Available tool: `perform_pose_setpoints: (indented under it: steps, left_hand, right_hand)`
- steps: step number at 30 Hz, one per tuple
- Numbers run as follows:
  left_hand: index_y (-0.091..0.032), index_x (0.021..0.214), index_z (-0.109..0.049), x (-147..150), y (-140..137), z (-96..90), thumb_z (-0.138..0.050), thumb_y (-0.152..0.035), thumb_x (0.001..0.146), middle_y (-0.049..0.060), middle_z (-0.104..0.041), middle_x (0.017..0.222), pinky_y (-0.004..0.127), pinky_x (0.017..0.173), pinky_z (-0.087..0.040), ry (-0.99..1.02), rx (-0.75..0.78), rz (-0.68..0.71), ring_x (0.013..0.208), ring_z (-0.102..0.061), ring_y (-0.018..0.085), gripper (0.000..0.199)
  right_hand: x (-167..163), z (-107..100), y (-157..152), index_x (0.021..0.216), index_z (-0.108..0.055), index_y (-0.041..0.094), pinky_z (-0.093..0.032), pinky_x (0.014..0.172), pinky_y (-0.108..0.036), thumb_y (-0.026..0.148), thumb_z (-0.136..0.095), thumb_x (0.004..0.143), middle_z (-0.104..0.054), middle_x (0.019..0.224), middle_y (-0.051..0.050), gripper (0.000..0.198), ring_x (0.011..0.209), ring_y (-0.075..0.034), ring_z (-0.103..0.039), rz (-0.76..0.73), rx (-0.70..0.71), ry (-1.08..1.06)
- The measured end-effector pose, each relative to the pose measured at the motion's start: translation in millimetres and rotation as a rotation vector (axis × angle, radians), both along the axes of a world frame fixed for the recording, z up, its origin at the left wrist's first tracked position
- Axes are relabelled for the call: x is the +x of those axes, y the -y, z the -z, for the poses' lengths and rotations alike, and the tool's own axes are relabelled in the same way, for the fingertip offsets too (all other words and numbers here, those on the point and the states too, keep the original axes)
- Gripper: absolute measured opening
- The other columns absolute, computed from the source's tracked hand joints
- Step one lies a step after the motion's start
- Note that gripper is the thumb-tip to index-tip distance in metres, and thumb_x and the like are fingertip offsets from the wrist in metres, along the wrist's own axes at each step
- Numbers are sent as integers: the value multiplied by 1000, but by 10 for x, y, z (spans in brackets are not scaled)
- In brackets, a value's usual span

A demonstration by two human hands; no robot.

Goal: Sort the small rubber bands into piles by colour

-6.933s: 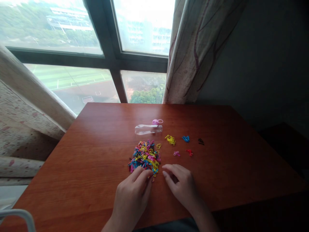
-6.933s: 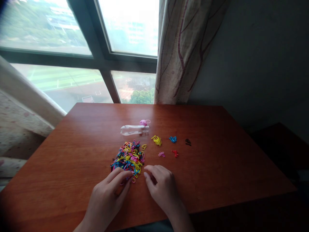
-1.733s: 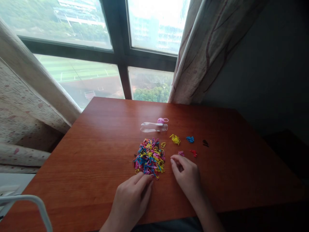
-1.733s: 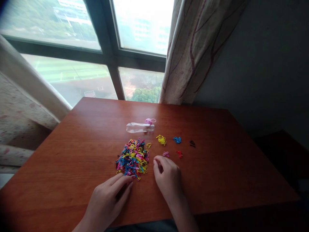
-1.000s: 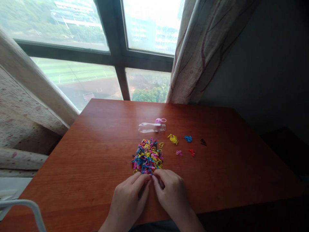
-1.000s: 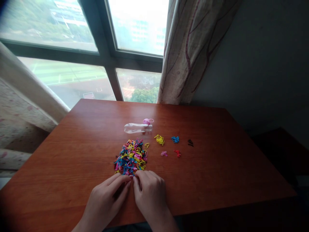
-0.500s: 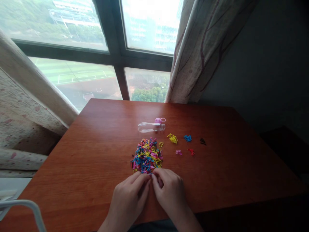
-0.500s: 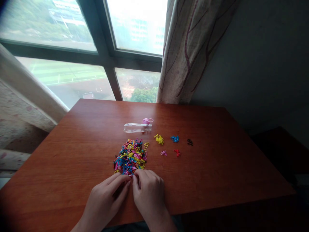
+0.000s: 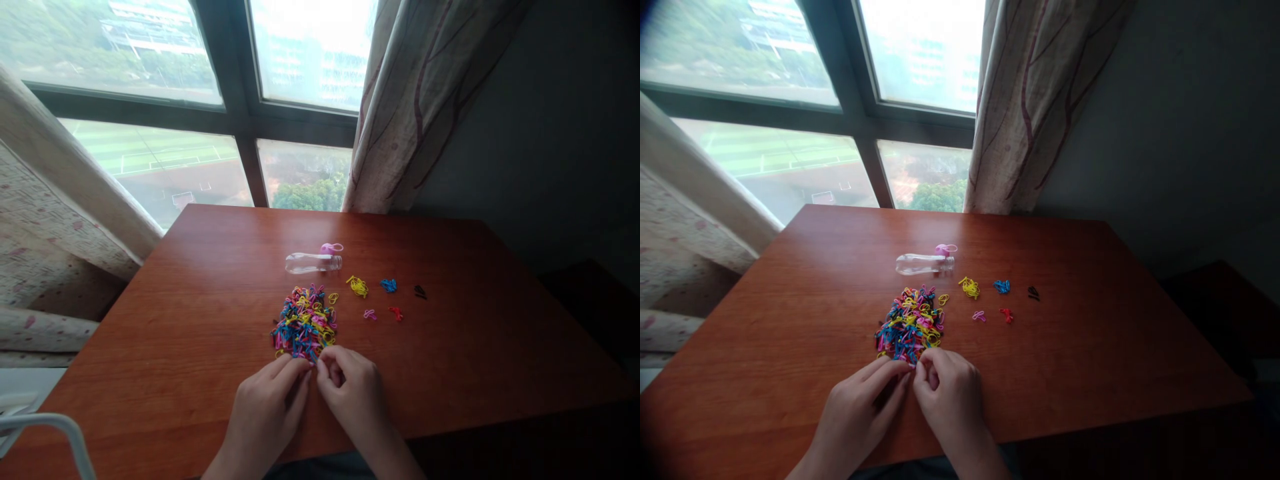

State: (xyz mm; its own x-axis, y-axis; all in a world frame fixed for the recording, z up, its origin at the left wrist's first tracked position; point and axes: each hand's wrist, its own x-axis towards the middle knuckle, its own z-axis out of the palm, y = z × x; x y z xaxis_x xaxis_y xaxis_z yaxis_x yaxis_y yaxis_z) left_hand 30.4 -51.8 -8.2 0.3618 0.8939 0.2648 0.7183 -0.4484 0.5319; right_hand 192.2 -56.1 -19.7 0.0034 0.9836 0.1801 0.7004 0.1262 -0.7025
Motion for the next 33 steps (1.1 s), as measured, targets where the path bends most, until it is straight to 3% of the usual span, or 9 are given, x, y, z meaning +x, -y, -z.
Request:
perform_pose_setpoints:
  steps: [7, 13, 18, 25, 33]
  left_hand:
    - [-24, 94, -65, -6, -10, 7, -48, -23, 93, 0, -71, 81, 23, 60, -51, 7, 6, 0, 68, -69, 15, 16]
    - [-24, 95, -64, -23, -9, 48, -50, -24, 93, 0, -72, 83, 23, 61, -52, 10, 35, 10, 71, -71, 15, 14]
    - [-24, 95, -64, -21, -14, 57, -49, -24, 93, 0, -73, 84, 22, 61, -52, 14, 44, 8, 71, -71, 15, 15]
    - [-25, 96, -64, -31, -7, 62, -50, -23, 93, 0, -72, 84, 23, 61, -51, 10, 26, 11, 72, -71, 15, 14]
    - [-26, 95, -63, 3, -7, 55, -50, -23, 93, -2, -72, 85, 23, 62, -51, 0, 26, 13, 72, -70, 15, 14]
  right_hand:
    - [245, -30, -39, 77, -62, 20, -38, 48, -19, 30, -53, 87, -51, 57, 5, 17, 49, -11, -49, 107, -52, -276]
    - [1010, -52, -342, 79, -65, 18, -39, 51, -21, 41, -54, 87, -52, 60, 3, 27, 52, -12, -48, 381, 51, -118]
    - [1432, -34, -689, 76, -66, 18, -37, 53, -23, 42, -54, 84, -54, 56, 3, 28, 52, -13, -50, 375, 43, 44]
    - [1484, 40, -883, 78, -68, 18, -38, 56, -25, 41, -55, 84, -58, 59, 1, 27, 55, -15, -54, 372, 45, 84]
    - [1190, 3, -536, 83, -69, 18, -41, 54, -22, 42, -55, 89, -58, 60, 2, 29, 53, -13, -54, 383, 141, 21]
